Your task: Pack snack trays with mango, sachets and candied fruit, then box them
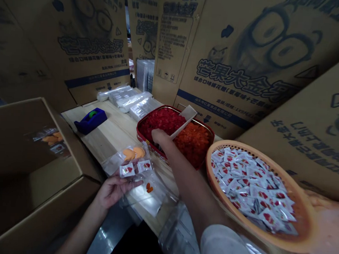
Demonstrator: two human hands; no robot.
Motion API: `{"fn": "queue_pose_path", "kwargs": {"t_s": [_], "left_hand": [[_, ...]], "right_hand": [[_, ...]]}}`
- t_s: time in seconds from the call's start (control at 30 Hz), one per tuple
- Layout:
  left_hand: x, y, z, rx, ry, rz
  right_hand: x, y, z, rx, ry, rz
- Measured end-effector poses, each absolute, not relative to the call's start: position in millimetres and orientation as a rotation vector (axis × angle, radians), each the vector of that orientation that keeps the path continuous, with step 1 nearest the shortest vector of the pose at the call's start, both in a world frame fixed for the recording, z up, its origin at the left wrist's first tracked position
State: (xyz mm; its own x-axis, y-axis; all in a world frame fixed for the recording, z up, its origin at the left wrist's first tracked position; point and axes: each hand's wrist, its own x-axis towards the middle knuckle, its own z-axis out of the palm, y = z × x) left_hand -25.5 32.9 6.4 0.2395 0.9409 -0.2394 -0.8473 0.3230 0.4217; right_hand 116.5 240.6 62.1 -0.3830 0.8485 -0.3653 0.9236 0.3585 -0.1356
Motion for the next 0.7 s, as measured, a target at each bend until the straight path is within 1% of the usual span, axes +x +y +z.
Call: {"fn": "queue_pose_path", "kwargs": {"t_s": [0.23, 0.4, 0.47, 0.57, 0.6, 0.63, 0.7], "left_hand": [[-26, 33, 7, 0.231, 0.486, 1.257], [-26, 34, 6, 0.234, 0.474, 1.276], [-25, 34, 8, 0.233, 0.463, 1.272], [-23, 35, 12, 0.245, 0.453, 1.260], [-22, 36, 12, 0.251, 0.459, 1.259], [-21, 36, 13, 0.257, 0.473, 1.260], [-19, 37, 12, 0.256, 0.515, 1.259]], "right_hand": [[130, 239, 66, 1.739, 2.578, -0.553], [140, 221, 92, 1.885, 2.688, -0.660], [145, 197, 104, 1.870, 2.720, -0.903], [148, 146, 116, 1.646, 2.615, -1.706], [147, 128, 117, 1.518, 2.544, -1.905], [145, 112, 116, 1.401, 2.489, -2.015], [140, 85, 111, 1.246, 2.442, -2.055]]}}
